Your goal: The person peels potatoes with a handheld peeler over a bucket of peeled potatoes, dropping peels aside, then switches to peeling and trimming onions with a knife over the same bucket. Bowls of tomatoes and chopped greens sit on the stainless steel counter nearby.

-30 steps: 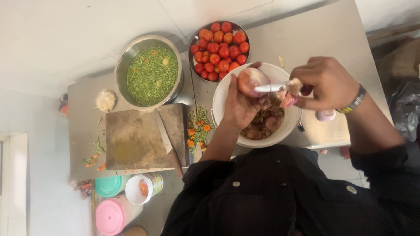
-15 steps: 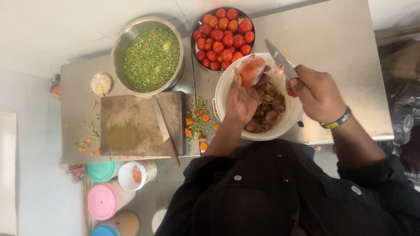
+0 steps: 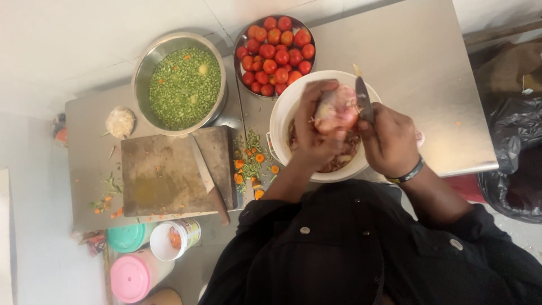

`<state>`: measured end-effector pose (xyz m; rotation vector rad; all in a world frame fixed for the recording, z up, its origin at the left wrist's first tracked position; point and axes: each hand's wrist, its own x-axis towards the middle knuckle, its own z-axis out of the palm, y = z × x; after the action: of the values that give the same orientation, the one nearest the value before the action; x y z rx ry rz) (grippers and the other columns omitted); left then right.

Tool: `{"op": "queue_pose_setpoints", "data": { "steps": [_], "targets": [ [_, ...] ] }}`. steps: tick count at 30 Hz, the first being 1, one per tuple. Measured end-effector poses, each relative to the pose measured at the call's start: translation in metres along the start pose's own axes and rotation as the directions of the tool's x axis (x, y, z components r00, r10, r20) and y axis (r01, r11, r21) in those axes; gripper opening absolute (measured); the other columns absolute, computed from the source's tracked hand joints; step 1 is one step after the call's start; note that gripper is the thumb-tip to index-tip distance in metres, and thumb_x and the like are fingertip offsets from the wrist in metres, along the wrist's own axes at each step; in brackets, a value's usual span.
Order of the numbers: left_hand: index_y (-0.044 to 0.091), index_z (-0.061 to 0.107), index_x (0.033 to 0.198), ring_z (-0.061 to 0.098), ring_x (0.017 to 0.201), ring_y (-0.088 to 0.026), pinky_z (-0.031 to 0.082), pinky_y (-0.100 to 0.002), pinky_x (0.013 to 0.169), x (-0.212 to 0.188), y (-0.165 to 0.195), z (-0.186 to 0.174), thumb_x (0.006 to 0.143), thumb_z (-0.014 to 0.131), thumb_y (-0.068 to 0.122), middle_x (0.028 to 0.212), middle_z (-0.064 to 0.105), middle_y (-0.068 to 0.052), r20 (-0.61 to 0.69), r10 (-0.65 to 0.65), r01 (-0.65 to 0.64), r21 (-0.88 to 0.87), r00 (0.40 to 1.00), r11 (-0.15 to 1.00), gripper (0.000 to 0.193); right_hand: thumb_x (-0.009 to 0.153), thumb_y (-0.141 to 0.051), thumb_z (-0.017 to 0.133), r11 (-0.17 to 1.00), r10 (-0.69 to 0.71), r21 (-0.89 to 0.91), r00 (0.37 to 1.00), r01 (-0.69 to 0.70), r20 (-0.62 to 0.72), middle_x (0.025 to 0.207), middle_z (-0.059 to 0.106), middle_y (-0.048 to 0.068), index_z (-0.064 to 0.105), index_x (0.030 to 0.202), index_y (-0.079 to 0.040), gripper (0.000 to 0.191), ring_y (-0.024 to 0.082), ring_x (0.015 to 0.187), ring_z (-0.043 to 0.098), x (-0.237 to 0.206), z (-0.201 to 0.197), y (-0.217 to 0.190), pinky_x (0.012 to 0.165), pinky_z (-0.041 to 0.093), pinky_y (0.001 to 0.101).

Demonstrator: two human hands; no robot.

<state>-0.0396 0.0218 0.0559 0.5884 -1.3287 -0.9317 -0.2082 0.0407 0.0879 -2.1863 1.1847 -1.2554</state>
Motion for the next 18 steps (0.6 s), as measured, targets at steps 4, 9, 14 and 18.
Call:
{"op": "queue_pose_setpoints", "data": {
  "steps": [4,9,14,18],
  "targets": [
    [0.006,0.049,0.132,0.059,0.101,-0.021,0.051,-0.031,0.093,0.018,0.013,-0.025,0.070,0.084,0.027,0.116,0.059,-0.009,0.210,0.078,-0.162,0.423,0.975,0.892,0.073,0.102,-0.008,0.062,0.998,0.048,-0.053,0.993,-0.042,0.112,0.082,0.062,0.020,0.058,0.100,0.003,0.011,0.041,0.073,0.063,0.006,-0.017,-0.006,0.064,0.049,0.0449],
    [0.001,0.037,0.136,0.064,0.106,-0.021,0.057,-0.033,0.096,0.021,0.015,-0.038,0.073,0.089,0.023,0.124,0.054,-0.012,0.281,-0.100,-0.004,0.349,0.954,0.937,0.085,0.099,-0.010,0.064,0.988,0.121,-0.122,0.950,-0.090,0.287,0.076,0.063,0.020,0.053,0.087,0.001,0.020,0.040,0.072,0.066,0.022,-0.030,-0.020,0.062,0.049,0.0469],
    [0.000,0.032,0.138,0.058,0.124,-0.027,0.052,-0.041,0.110,0.017,0.006,-0.058,0.067,0.091,0.019,0.132,0.046,-0.020,0.406,-0.124,-0.049,0.389,0.906,0.920,0.095,0.097,-0.014,0.057,0.956,0.267,-0.045,0.790,-0.291,0.552,0.064,0.070,0.012,0.056,0.082,-0.002,0.019,0.028,0.058,0.072,0.035,-0.043,-0.018,0.054,0.052,0.0400],
    [0.011,0.015,0.140,0.055,0.126,-0.021,0.051,-0.038,0.111,0.012,-0.003,-0.060,0.077,0.088,0.017,0.137,0.044,-0.014,0.439,-0.080,0.076,0.027,0.895,0.997,0.097,0.099,-0.021,0.054,0.767,0.215,0.384,0.770,-0.514,0.601,0.067,0.070,0.010,0.061,0.090,-0.001,0.023,0.018,0.057,0.071,0.029,-0.042,0.002,0.054,0.055,0.0321]
  ]
}}
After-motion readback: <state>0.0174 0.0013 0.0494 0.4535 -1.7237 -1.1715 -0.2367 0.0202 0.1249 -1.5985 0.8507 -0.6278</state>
